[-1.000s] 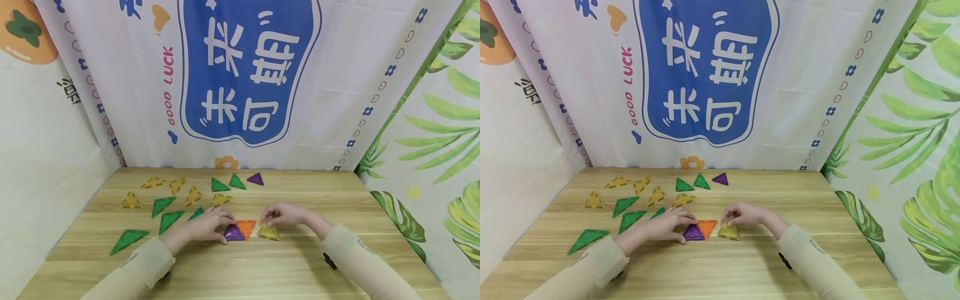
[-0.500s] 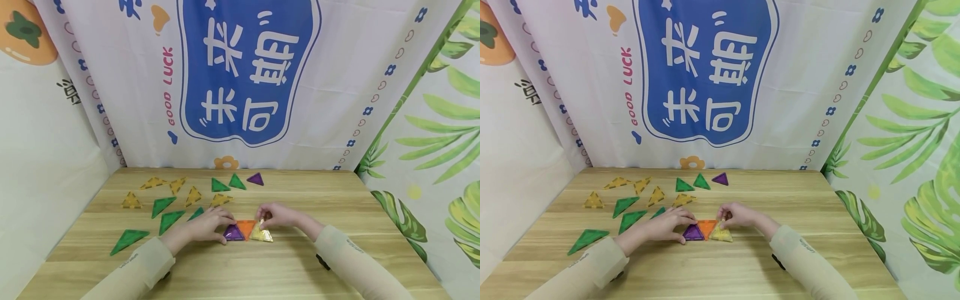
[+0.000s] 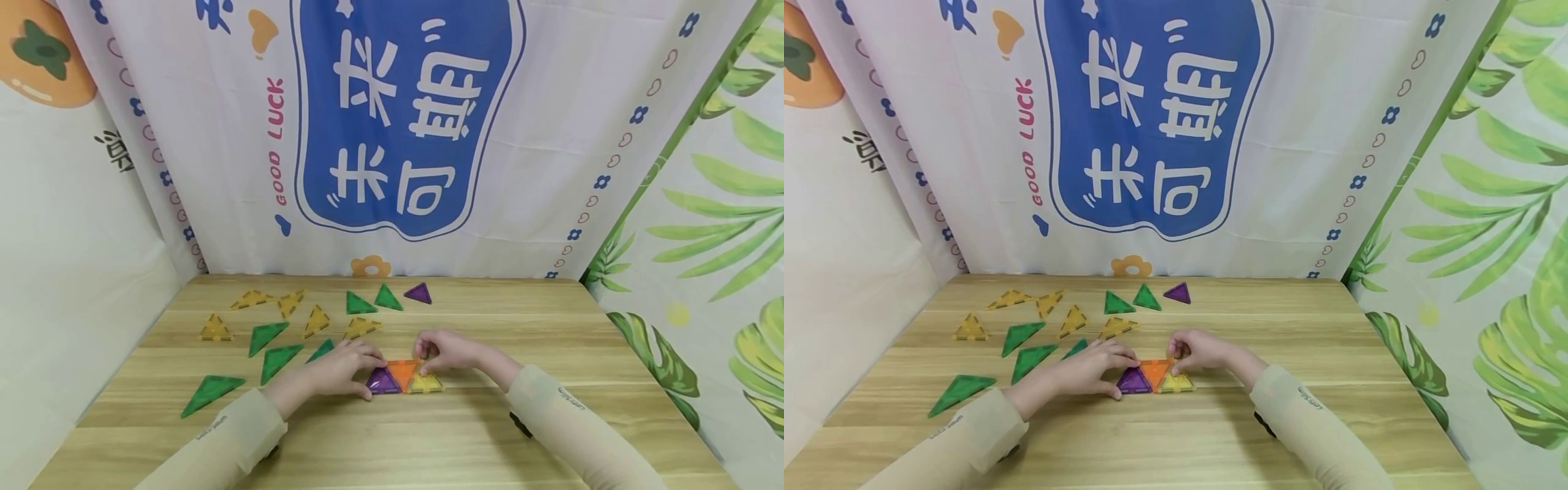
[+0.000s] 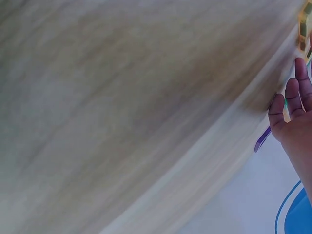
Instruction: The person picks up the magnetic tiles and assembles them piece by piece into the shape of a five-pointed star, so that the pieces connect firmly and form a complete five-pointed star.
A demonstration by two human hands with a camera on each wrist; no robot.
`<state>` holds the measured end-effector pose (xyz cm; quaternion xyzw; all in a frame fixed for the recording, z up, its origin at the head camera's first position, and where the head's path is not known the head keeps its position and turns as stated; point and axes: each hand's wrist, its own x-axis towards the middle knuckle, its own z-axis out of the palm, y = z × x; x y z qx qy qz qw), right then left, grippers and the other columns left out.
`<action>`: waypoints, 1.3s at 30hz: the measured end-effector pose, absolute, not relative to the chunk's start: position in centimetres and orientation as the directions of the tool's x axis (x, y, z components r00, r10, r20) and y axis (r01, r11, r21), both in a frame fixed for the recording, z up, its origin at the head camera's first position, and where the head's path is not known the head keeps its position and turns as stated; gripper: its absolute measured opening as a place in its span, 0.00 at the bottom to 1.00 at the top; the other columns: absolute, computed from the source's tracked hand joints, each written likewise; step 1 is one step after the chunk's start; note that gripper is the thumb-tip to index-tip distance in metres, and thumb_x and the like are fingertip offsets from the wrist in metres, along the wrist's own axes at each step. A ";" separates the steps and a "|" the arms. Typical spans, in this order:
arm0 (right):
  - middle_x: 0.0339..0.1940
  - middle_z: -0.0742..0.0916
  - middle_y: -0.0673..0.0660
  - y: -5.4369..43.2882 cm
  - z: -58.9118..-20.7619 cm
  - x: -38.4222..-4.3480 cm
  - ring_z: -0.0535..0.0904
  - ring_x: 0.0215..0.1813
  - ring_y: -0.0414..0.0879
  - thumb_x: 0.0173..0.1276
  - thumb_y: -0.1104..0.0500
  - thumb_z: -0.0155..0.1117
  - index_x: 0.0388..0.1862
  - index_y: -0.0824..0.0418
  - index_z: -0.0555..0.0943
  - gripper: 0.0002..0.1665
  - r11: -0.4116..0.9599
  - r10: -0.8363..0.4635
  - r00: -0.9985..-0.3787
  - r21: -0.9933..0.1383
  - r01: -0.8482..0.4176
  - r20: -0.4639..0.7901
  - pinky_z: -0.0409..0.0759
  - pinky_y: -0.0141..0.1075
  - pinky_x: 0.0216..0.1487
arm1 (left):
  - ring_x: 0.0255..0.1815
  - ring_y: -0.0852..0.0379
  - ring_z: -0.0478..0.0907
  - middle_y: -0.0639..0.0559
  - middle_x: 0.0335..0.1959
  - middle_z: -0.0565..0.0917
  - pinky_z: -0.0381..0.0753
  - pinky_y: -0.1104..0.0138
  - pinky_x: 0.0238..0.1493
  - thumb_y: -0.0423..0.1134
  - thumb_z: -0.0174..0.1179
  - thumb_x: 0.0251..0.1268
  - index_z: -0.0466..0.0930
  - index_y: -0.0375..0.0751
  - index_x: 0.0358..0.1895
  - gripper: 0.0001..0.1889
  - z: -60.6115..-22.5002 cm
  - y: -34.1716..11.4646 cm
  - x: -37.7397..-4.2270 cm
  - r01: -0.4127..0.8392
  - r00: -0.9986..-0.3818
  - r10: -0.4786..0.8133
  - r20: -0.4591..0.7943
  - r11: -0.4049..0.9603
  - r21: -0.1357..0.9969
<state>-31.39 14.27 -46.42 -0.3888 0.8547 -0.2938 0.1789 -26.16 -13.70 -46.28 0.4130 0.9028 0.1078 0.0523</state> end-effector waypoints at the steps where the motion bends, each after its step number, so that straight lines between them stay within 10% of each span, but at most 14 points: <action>1: 0.35 0.81 0.52 14.3 -46.5 -31.5 0.75 0.39 0.43 0.56 0.53 0.73 0.40 0.60 0.76 0.19 0.524 -0.767 -0.637 -0.642 -0.560 -0.071 0.76 0.31 0.41 | 0.64 0.53 0.66 0.55 0.60 0.75 0.65 0.50 0.64 0.59 0.65 0.51 0.76 0.49 0.60 0.33 -46.3 -13.7 -26.1 0.733 -0.654 0.756 -0.007 0.637 0.238; 21: 0.66 0.72 0.58 15.8 -47.1 -36.8 0.62 0.68 0.57 0.53 0.47 0.74 0.59 0.56 0.74 0.36 0.708 -0.541 -0.840 -0.515 -0.484 0.045 0.59 0.53 0.70 | 0.65 0.52 0.66 0.55 0.61 0.74 0.63 0.48 0.65 0.59 0.64 0.52 0.75 0.49 0.61 0.33 -46.2 -13.6 -25.6 0.734 -0.653 0.757 -0.023 0.640 0.226; 39: 0.65 0.75 0.58 16.8 -47.2 -37.3 0.65 0.68 0.56 0.58 0.49 0.70 0.62 0.59 0.73 0.35 0.708 -0.580 -0.814 -0.485 -0.514 0.016 0.58 0.52 0.70 | 0.66 0.52 0.66 0.54 0.62 0.74 0.63 0.47 0.65 0.59 0.64 0.51 0.75 0.48 0.61 0.33 -46.0 -13.6 -25.8 0.732 -0.655 0.755 -0.016 0.640 0.232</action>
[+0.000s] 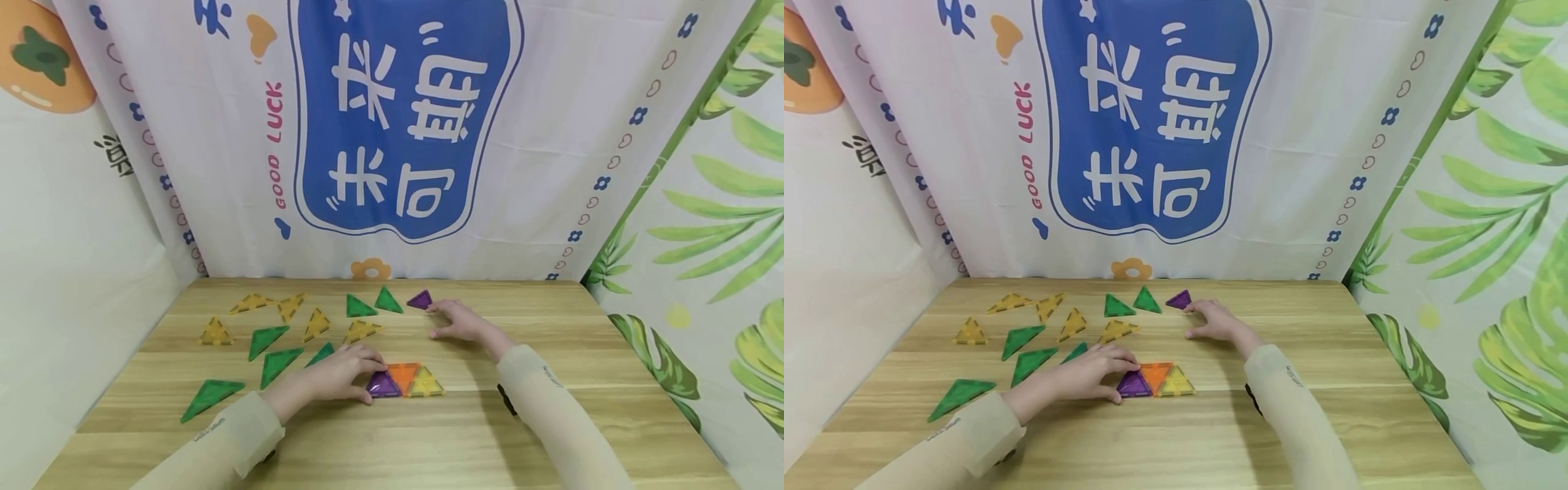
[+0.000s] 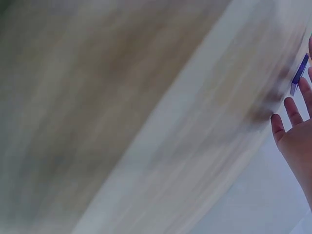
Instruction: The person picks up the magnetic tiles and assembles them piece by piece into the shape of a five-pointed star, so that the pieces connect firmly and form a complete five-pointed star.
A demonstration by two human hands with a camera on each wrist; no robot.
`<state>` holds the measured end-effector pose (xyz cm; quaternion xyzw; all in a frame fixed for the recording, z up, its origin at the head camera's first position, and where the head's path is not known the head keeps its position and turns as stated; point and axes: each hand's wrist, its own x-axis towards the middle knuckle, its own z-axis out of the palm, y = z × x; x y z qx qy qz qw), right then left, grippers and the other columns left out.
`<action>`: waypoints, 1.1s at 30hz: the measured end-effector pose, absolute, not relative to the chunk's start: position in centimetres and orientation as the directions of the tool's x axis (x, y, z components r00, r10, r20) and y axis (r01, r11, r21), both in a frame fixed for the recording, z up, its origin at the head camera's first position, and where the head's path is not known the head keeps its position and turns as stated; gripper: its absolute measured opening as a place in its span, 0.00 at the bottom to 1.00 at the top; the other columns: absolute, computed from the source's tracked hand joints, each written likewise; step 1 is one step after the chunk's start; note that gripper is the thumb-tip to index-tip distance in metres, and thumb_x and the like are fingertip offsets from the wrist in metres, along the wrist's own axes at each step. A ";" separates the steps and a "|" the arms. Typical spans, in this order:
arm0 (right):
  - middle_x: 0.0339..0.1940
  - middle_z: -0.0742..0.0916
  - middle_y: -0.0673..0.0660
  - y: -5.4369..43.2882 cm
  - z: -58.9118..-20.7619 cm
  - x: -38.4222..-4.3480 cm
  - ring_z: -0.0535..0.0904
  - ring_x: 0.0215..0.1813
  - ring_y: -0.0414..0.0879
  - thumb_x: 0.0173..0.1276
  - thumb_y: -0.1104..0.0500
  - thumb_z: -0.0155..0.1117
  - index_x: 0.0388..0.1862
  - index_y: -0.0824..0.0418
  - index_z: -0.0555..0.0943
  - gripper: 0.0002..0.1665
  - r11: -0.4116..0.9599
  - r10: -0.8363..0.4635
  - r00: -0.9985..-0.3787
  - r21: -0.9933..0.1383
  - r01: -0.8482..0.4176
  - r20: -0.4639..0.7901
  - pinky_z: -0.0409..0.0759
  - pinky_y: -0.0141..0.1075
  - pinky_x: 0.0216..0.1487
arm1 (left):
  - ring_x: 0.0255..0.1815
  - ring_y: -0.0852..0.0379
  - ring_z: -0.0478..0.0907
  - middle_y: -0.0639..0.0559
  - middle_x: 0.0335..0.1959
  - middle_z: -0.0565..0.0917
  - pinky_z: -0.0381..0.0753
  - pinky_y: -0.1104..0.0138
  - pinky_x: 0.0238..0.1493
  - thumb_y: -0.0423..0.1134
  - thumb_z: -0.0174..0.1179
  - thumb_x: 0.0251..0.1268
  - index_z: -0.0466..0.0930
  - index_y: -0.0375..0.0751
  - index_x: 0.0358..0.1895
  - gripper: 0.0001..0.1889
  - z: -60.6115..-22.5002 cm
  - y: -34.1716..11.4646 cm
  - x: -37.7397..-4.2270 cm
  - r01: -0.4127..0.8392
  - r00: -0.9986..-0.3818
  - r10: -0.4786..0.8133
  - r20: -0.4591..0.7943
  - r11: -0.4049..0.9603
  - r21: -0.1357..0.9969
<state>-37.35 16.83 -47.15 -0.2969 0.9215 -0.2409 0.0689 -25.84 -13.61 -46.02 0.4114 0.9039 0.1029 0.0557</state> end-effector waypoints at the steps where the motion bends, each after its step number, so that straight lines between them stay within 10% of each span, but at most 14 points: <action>1: 0.64 0.75 0.58 17.0 -47.1 -37.2 0.65 0.67 0.56 0.59 0.49 0.70 0.62 0.59 0.73 0.34 0.704 -0.584 -0.811 -0.487 -0.517 0.016 0.58 0.52 0.70 | 0.66 0.52 0.66 0.54 0.62 0.74 0.64 0.47 0.65 0.59 0.64 0.51 0.75 0.48 0.61 0.33 -46.0 -13.6 -25.8 0.733 -0.655 0.756 -0.015 0.640 0.230; 33: 0.44 0.83 0.50 21.2 -46.0 -33.3 0.75 0.49 0.47 0.60 0.53 0.69 0.52 0.58 0.79 0.21 0.634 -0.674 -0.738 -0.524 -0.569 -0.015 0.62 0.55 0.66 | 0.65 0.52 0.66 0.54 0.61 0.74 0.65 0.49 0.65 0.58 0.65 0.50 0.75 0.47 0.61 0.33 -45.9 -13.5 -25.8 0.729 -0.661 0.750 -0.017 0.648 0.222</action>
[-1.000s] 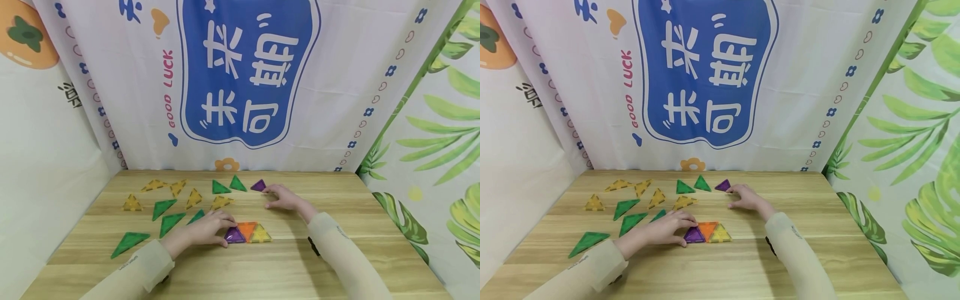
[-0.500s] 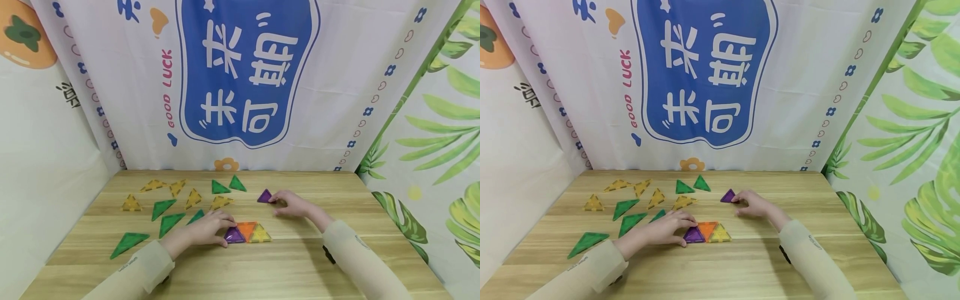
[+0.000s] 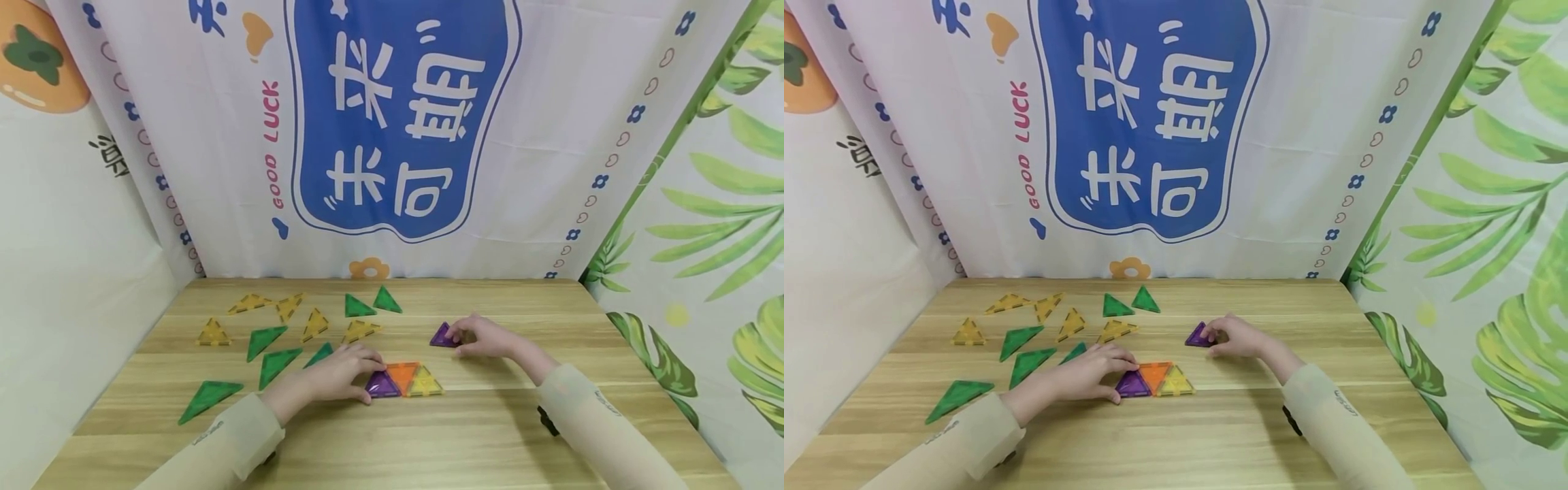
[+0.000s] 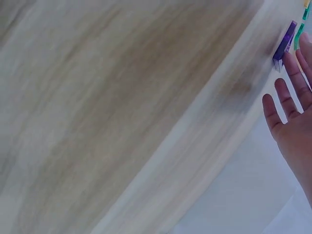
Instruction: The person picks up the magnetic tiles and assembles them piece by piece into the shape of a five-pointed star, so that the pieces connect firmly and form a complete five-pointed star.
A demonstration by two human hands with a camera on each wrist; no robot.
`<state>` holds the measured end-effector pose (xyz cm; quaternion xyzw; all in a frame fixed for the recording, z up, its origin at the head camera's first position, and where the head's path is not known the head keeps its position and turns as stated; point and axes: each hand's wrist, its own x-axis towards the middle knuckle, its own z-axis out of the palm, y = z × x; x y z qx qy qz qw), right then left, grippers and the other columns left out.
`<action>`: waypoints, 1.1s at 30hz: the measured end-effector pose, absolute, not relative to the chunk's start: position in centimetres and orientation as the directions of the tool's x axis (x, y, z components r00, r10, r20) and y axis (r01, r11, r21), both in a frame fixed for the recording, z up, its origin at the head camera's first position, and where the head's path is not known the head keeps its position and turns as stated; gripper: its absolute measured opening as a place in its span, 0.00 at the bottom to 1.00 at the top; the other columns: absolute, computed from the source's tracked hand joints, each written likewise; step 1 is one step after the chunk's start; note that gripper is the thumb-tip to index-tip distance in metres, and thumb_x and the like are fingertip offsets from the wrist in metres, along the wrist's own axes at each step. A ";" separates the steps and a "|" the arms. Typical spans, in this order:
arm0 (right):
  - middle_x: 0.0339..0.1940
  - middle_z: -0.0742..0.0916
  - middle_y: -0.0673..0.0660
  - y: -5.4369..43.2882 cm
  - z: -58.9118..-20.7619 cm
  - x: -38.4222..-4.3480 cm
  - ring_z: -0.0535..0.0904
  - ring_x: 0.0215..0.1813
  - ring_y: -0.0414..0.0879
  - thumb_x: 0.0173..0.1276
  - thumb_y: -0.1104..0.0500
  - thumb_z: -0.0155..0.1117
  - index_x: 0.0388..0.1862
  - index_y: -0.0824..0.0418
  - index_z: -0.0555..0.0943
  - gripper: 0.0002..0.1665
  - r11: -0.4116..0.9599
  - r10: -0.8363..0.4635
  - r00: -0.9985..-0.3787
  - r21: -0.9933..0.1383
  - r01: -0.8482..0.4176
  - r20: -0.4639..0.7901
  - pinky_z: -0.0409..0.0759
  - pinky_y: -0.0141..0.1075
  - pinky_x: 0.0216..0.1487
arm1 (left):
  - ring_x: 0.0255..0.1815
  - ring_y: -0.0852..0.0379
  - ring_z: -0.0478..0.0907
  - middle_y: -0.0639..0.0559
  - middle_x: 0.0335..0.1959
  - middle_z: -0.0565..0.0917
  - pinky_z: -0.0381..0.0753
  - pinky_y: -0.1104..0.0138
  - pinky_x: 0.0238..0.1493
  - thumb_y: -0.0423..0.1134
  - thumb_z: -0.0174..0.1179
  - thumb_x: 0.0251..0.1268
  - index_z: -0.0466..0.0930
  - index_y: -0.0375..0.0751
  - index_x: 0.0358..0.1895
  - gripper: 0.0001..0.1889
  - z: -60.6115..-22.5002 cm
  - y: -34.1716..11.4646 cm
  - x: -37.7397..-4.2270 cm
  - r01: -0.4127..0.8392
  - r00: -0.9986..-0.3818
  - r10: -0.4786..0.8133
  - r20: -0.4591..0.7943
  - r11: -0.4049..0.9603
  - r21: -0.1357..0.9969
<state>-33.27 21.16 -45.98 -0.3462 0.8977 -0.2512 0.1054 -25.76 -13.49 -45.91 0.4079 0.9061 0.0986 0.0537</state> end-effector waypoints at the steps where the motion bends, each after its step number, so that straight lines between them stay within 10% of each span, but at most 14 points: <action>1: 0.45 0.82 0.51 21.1 -46.0 -33.3 0.74 0.50 0.48 0.60 0.53 0.69 0.52 0.57 0.79 0.22 0.638 -0.669 -0.743 -0.521 -0.567 -0.011 0.64 0.55 0.65 | 0.65 0.52 0.66 0.54 0.61 0.74 0.65 0.49 0.65 0.58 0.65 0.50 0.75 0.47 0.61 0.33 -45.8 -13.5 -25.7 0.728 -0.662 0.749 -0.018 0.649 0.223; 18: 0.67 0.70 0.64 20.6 -46.5 -35.6 0.60 0.68 0.65 0.57 0.46 0.70 0.65 0.57 0.72 0.38 0.736 -0.607 -0.792 -0.424 -0.528 -0.068 0.56 0.62 0.67 | 0.65 0.53 0.67 0.54 0.61 0.74 0.65 0.49 0.65 0.59 0.65 0.50 0.75 0.48 0.61 0.34 -46.2 -13.4 -25.9 0.735 -0.655 0.755 -0.001 0.638 0.229; 26: 0.57 0.77 0.60 20.4 -46.4 -35.8 0.70 0.61 0.56 0.51 0.47 0.75 0.56 0.60 0.76 0.35 0.736 -0.588 -0.808 -0.439 -0.515 -0.037 0.65 0.52 0.66 | 0.64 0.53 0.67 0.54 0.61 0.74 0.66 0.50 0.64 0.59 0.65 0.50 0.75 0.48 0.61 0.34 -46.1 -13.4 -26.0 0.737 -0.654 0.757 -0.005 0.638 0.224; 33: 0.36 0.80 0.53 20.3 -46.5 -35.5 0.75 0.37 0.43 0.48 0.52 0.78 0.47 0.62 0.75 0.31 0.713 -0.556 -0.830 -0.533 -0.456 -0.034 0.76 0.36 0.39 | 0.64 0.54 0.67 0.55 0.60 0.74 0.67 0.51 0.63 0.58 0.66 0.50 0.76 0.48 0.60 0.33 -46.1 -13.6 -26.0 0.736 -0.653 0.757 -0.005 0.637 0.231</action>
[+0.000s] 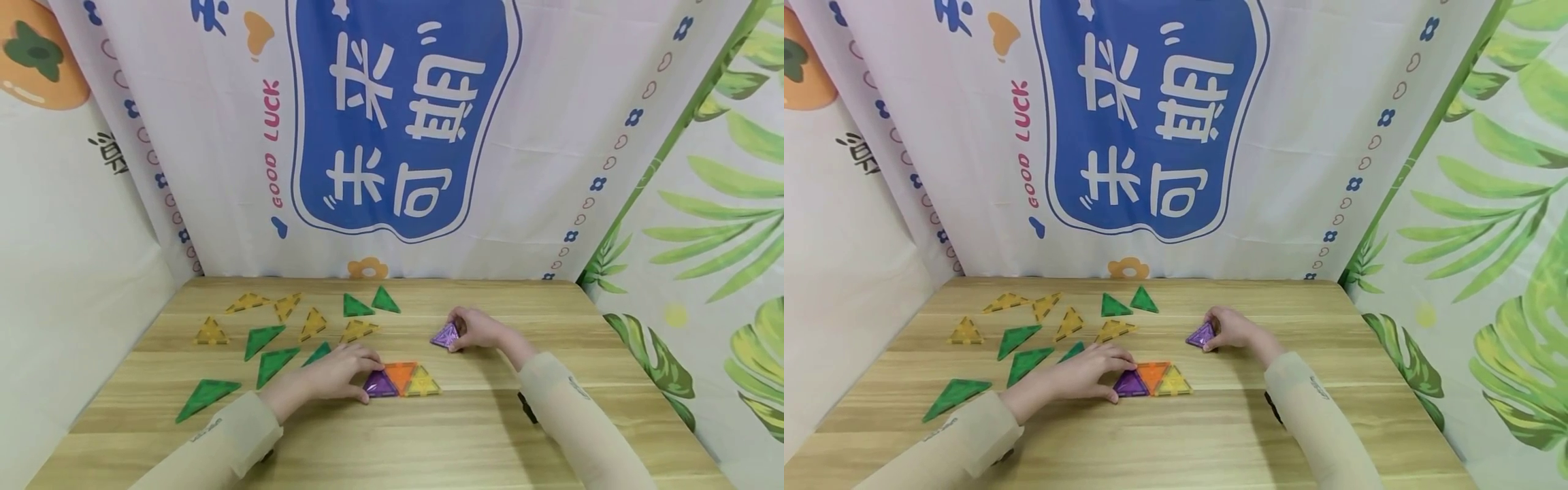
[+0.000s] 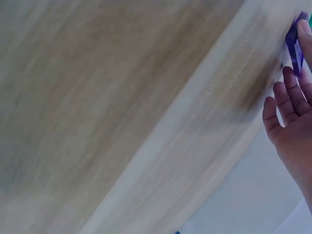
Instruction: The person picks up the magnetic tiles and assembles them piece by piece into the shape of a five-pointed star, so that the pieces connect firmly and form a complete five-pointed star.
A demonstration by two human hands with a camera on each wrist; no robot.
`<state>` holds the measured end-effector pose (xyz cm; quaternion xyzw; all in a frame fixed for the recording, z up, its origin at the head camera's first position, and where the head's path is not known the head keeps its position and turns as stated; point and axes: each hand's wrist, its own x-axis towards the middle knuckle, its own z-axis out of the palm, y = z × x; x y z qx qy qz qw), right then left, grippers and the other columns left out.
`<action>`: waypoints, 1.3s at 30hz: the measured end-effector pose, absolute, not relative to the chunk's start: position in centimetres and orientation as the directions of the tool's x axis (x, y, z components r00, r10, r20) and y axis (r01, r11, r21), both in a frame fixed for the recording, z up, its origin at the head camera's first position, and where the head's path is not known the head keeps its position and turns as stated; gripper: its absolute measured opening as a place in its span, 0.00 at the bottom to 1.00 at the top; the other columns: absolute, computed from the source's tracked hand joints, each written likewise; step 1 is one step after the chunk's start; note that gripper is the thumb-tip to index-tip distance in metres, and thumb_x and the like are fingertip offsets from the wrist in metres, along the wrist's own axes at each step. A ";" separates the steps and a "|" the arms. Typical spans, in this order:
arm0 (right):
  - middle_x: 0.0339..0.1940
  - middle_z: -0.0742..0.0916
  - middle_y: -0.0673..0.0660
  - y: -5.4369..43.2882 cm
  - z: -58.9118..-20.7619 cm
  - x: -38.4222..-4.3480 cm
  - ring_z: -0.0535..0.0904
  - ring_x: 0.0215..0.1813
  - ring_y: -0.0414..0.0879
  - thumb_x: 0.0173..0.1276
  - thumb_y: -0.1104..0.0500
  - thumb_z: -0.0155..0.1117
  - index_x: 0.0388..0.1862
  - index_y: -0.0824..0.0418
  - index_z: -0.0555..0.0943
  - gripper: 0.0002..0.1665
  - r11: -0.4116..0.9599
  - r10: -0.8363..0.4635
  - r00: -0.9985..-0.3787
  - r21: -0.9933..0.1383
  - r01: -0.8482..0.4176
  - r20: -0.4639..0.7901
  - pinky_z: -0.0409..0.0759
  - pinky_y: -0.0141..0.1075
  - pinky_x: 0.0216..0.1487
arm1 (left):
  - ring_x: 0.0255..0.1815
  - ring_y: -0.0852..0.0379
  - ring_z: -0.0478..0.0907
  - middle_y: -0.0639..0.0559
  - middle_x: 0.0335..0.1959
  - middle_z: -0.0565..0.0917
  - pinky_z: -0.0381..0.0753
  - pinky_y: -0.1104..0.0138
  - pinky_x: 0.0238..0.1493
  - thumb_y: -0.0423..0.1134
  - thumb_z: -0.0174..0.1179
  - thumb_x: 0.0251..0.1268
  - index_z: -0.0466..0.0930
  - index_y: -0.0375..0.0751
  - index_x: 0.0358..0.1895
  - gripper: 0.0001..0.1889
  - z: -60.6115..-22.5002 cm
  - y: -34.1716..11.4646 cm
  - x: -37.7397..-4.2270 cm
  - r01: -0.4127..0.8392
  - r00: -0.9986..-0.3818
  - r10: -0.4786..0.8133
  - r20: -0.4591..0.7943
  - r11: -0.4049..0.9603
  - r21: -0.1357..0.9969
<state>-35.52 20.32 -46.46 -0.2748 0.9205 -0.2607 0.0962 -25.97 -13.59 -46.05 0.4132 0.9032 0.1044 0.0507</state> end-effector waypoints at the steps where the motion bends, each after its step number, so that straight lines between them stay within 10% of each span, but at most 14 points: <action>1: 0.34 0.80 0.53 20.4 -46.5 -35.4 0.74 0.35 0.42 0.49 0.53 0.78 0.47 0.62 0.74 0.30 0.711 -0.549 -0.835 -0.545 -0.445 -0.036 0.76 0.34 0.36 | 0.64 0.54 0.67 0.55 0.61 0.74 0.67 0.51 0.63 0.58 0.65 0.50 0.76 0.48 0.60 0.33 -46.0 -13.6 -26.0 0.737 -0.652 0.758 -0.007 0.637 0.228; 14: 0.30 0.82 0.49 20.4 -46.0 -33.8 0.76 0.33 0.40 0.62 0.58 0.66 0.35 0.58 0.78 0.07 0.641 -0.525 -0.849 -0.627 -0.442 0.063 0.78 0.30 0.34 | 0.65 0.52 0.67 0.54 0.61 0.74 0.65 0.48 0.65 0.59 0.65 0.50 0.75 0.48 0.61 0.34 -46.2 -13.8 -25.9 0.744 -0.647 0.762 0.009 0.629 0.227; 28: 0.30 0.82 0.54 19.5 -44.4 -29.7 0.71 0.28 0.42 0.66 0.60 0.61 0.41 0.62 0.81 0.08 0.518 -0.455 -0.890 -0.821 -0.240 -0.027 0.71 0.28 0.24 | 0.65 0.50 0.67 0.52 0.62 0.74 0.64 0.48 0.66 0.60 0.62 0.55 0.73 0.48 0.62 0.33 -46.2 -13.7 -26.5 0.754 -0.645 0.764 0.014 0.634 0.172; 39: 0.32 0.86 0.58 18.0 -45.0 -26.2 0.80 0.33 0.47 0.60 0.63 0.66 0.38 0.69 0.81 0.10 0.441 -0.487 -0.873 -0.870 -0.221 -0.025 0.82 0.38 0.34 | 0.67 0.48 0.64 0.52 0.63 0.73 0.61 0.45 0.66 0.57 0.64 0.55 0.73 0.48 0.63 0.32 -46.3 -13.6 -27.9 0.730 -0.665 0.747 -0.002 0.650 0.211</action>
